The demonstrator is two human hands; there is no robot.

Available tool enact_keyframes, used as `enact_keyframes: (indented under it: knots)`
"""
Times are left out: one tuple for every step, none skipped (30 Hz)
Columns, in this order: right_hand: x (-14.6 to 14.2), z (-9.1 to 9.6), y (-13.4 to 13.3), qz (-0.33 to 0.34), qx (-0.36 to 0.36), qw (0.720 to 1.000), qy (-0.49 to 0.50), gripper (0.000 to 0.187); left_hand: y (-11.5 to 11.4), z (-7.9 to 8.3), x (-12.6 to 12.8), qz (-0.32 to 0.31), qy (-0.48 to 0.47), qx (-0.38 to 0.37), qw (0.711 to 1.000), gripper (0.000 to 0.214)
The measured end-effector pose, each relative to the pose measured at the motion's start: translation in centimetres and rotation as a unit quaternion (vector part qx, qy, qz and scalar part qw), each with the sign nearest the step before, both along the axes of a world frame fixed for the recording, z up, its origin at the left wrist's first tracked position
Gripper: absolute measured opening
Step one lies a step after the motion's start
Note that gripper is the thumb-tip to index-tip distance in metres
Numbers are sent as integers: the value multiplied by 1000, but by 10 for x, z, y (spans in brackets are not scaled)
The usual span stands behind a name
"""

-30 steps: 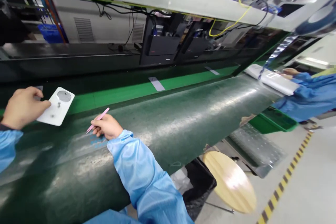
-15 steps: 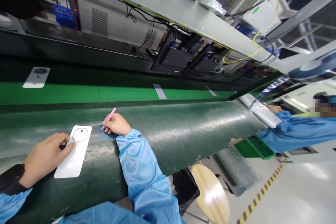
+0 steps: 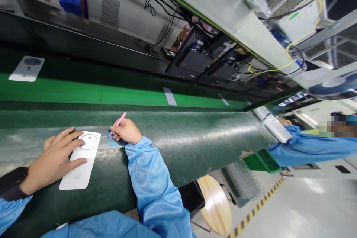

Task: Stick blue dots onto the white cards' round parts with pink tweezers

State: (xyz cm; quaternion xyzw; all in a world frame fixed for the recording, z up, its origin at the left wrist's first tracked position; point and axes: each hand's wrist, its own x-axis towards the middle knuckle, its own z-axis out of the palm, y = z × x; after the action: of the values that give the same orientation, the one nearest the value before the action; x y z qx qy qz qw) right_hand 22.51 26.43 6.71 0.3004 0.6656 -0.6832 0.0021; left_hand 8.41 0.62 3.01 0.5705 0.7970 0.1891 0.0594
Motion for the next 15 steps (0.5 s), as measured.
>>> enact_keyframes:
  knots:
    - [1,0,1,-1,-10,1000,6,36,0,-1,0,-5,6,8,1000,36]
    - [2,1,2,-2,-23,1000,13,38,-1,-2,1,-8,12,17,1000,35]
    - [4,2,3,-4,-37,999,23,41,-1,-2,2,-11,17,25,999,35]
    - [5,3,2,-7,-50,998,34,43,-2,-3,3,-13,20,33,999,35]
    - [7,4,1,-11,-62,997,46,46,-2,-3,4,-14,23,40,999,36]
    - [8,6,-1,-14,-71,996,58,49,-3,-3,5,-16,23,45,999,37]
    - [8,7,-5,-14,-77,995,68,51,-3,-3,6,-17,22,47,998,37]
    - [8,8,-11,-14,-80,994,75,53,-3,-2,7,-17,20,47,999,37]
    - [7,9,-17,-13,-81,994,79,55,-3,-1,8,-17,18,46,999,36]
    - [5,9,-23,-13,-78,994,77,56,-3,0,9,-15,14,42,999,34]
    - [3,10,-30,-15,-74,995,71,56,-2,1,10,-13,10,36,999,33]
    - [0,10,-36,-20,-70,995,61,54,-2,2,11,-11,5,28,1000,32]
    - [-2,9,-41,-27,-66,996,50,53,-1,3,13,-10,-1,19,1000,32]
    - [-5,9,-44,-33,-63,997,38,52,0,4,14,-9,-6,11,1000,33]
    - [-7,9,-47,-37,-60,997,25,51,0,5,15,-7,-11,6,1000,34]
